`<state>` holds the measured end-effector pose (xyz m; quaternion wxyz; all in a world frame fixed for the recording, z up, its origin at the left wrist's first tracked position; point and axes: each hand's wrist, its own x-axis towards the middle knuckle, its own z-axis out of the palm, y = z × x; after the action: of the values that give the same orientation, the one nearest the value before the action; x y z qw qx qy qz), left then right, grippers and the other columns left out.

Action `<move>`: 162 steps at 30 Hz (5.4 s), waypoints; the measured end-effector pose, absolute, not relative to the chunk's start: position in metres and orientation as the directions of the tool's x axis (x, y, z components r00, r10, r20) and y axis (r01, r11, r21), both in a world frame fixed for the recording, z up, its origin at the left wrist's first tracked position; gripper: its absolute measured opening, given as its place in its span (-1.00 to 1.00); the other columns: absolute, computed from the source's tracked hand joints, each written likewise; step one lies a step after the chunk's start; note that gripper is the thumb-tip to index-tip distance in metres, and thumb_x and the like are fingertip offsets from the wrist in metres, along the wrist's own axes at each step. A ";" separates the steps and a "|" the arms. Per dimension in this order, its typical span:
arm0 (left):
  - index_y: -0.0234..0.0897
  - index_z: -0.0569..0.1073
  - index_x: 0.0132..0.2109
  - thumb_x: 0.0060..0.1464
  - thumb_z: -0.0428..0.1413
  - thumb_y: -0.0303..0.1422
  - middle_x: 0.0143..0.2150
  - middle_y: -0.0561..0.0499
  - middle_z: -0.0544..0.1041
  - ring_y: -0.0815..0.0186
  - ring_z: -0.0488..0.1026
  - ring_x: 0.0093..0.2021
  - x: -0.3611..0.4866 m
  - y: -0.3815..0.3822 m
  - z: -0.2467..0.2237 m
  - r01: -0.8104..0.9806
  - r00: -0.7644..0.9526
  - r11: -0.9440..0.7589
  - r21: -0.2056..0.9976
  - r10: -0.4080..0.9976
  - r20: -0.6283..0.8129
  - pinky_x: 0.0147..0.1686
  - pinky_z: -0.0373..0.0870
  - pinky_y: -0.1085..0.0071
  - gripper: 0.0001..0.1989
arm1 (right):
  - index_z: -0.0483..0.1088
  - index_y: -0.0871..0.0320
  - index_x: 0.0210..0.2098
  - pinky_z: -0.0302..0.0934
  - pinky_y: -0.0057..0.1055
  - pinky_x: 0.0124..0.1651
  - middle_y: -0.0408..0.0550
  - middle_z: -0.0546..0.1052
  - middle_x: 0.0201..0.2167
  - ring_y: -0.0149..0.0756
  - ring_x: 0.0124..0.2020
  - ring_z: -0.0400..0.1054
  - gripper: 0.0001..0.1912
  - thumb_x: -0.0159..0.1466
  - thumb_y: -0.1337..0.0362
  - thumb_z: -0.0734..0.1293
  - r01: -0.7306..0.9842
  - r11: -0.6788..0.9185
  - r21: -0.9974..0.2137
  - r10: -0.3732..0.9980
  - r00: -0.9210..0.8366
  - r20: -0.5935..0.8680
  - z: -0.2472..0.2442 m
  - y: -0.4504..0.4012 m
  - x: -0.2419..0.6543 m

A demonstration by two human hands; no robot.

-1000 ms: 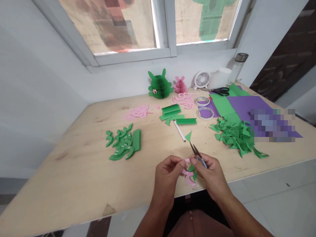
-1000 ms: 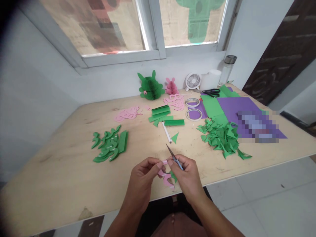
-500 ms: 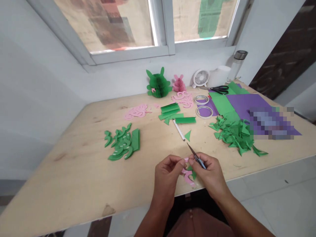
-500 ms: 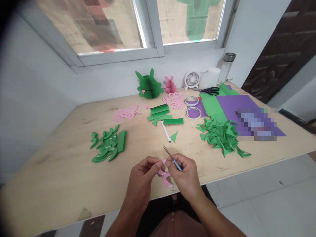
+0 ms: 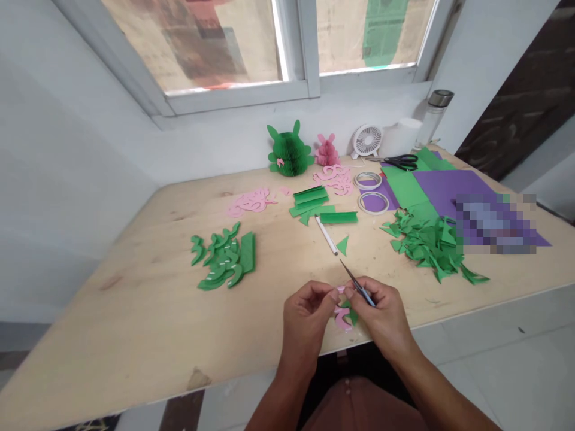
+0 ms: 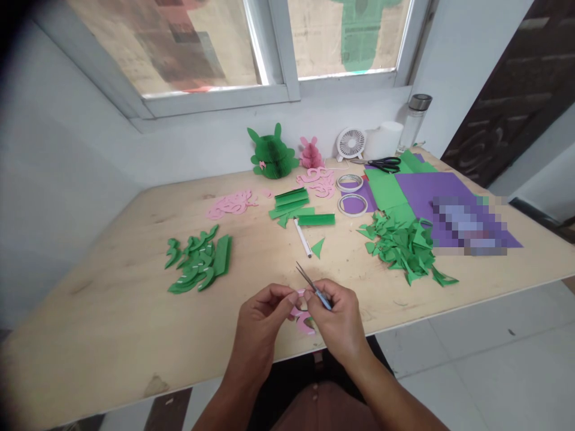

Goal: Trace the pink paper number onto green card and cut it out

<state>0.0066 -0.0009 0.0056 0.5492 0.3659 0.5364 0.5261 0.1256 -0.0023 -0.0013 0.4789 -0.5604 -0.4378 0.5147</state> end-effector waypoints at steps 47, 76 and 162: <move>-0.35 0.54 -0.49 -0.14 0.24 -0.37 -0.59 0.02 0.51 0.43 0.34 -0.56 -0.013 0.001 0.001 -0.154 0.044 0.292 0.944 0.957 -0.288 -0.55 0.25 0.55 -0.89 | 0.44 0.22 -0.51 0.04 -0.54 -0.53 -0.23 0.33 -0.64 -0.49 -0.58 0.12 -0.77 0.06 0.16 0.42 -0.148 -0.213 -0.966 0.966 0.114 -0.230 -0.009 0.004 0.129; -0.33 0.54 -0.49 -0.14 0.24 -0.35 -0.61 0.05 0.47 0.43 0.29 -0.58 -0.019 0.004 0.007 -0.068 0.012 0.225 0.972 0.974 -0.225 -0.54 0.25 0.53 -0.88 | 0.51 0.22 -0.41 0.13 -0.50 -0.46 -0.17 0.39 -0.56 -0.44 -0.53 0.19 -0.73 0.07 0.10 0.39 -0.167 -0.185 -0.968 0.976 0.079 -0.201 -0.008 0.006 0.128; -0.34 0.53 -0.50 -0.33 0.37 -0.37 -0.54 0.03 0.50 0.45 0.41 -0.50 0.015 0.001 0.021 -0.635 -0.132 0.223 0.740 0.912 -0.388 -0.46 0.41 0.58 -0.79 | 0.38 0.17 -0.12 0.21 -0.24 -0.20 0.03 0.48 -0.26 -0.09 -0.21 0.34 -0.72 0.21 0.18 0.32 0.860 0.475 -0.188 0.876 -0.439 0.201 -0.011 0.045 0.161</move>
<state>0.0146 0.0011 0.0209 0.6403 0.1546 0.4486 0.6040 0.1606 0.0449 -0.0111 0.1360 -0.5117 -0.8478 0.0288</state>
